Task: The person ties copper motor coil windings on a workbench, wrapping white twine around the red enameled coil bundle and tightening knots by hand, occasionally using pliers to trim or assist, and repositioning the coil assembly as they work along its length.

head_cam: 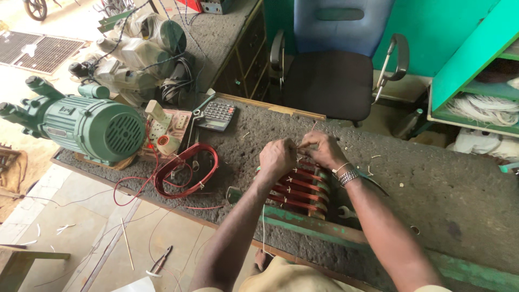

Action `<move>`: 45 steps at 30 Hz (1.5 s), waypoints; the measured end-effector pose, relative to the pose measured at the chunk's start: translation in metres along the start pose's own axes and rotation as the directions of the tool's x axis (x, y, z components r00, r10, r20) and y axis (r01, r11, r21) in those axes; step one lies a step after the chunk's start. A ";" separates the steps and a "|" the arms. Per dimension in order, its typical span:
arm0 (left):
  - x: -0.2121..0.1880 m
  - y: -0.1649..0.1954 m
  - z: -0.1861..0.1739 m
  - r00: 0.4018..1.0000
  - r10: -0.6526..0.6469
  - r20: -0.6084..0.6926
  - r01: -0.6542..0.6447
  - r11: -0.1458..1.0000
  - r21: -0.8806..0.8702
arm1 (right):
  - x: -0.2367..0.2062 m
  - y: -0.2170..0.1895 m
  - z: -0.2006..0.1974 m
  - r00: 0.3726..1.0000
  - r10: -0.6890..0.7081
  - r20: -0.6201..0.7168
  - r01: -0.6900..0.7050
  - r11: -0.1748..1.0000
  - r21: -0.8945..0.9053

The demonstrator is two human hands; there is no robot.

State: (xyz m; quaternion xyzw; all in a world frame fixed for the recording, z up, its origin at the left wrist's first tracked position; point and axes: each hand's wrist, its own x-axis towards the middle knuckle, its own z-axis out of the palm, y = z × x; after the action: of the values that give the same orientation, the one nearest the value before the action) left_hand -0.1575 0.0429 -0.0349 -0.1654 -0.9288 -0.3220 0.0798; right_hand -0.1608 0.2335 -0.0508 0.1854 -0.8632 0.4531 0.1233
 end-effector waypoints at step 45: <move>0.015 0.002 0.012 0.937 -0.333 0.104 0.335 0.942 0.003 | -0.016 -0.008 0.006 0.971 -0.077 -0.228 0.015 0.964 -0.265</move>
State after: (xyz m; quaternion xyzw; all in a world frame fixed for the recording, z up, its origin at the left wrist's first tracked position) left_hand -0.1715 0.0558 -0.0397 -0.0224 -0.9438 -0.3288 -0.0252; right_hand -0.1434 0.2278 -0.0543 0.1326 -0.8899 0.3513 0.2590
